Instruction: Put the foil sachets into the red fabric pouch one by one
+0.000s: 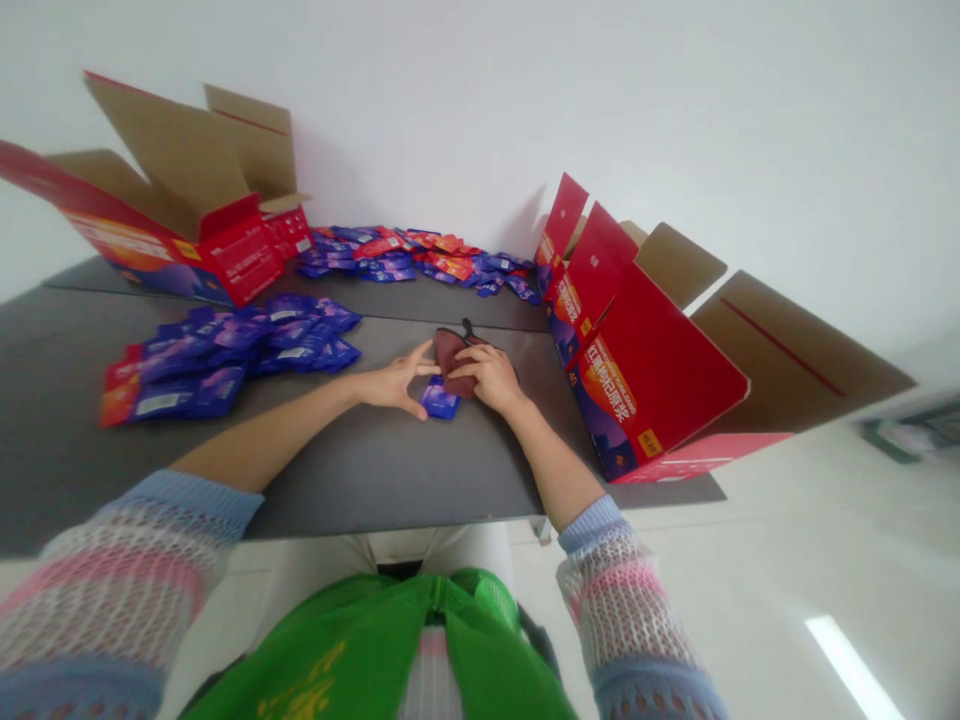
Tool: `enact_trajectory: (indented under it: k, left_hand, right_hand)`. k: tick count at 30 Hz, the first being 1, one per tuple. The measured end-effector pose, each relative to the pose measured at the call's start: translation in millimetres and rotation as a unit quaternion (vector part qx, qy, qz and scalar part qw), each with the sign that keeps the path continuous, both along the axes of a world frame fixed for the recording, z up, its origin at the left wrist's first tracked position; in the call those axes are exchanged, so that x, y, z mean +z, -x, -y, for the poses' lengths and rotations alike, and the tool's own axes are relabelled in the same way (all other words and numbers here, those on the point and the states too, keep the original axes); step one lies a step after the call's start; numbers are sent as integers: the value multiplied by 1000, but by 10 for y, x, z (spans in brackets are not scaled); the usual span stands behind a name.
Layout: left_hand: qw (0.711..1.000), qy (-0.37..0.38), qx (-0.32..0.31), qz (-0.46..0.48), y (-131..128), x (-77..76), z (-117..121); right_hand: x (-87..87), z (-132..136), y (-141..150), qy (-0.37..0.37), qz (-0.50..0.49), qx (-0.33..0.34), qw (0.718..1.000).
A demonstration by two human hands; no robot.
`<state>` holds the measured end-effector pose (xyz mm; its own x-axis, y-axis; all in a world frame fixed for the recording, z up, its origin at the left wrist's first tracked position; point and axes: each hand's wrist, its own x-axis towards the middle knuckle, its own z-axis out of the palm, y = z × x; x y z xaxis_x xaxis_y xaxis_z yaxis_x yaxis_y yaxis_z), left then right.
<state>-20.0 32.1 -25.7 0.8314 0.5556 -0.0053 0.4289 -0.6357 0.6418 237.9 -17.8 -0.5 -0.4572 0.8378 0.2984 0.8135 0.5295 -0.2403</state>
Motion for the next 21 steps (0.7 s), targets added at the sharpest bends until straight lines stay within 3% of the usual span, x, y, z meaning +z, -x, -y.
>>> enact_trajectory:
  k: [5,11,15,17,21]
  left_hand:
    - [999,-26,-26,-30,-7,31,-38]
    - [999,-17,11,-24,8,33,7]
    - [999,-38,34,-9,20,-38,-32]
    - [999,-41,32,-8,20,-56,-46]
    - [998,-48,30,-18,2,-22,-28]
  right_hand:
    - [-83,-108,-171,-16,-30,-48,998]
    - [-62,43,29,-64,-109,76,989]
    - [-45,178,256,-44,-77,163,983]
    - [-68,177,290,-27,-57,172,983]
    - [-90,108,247,-10,-37,124,992]
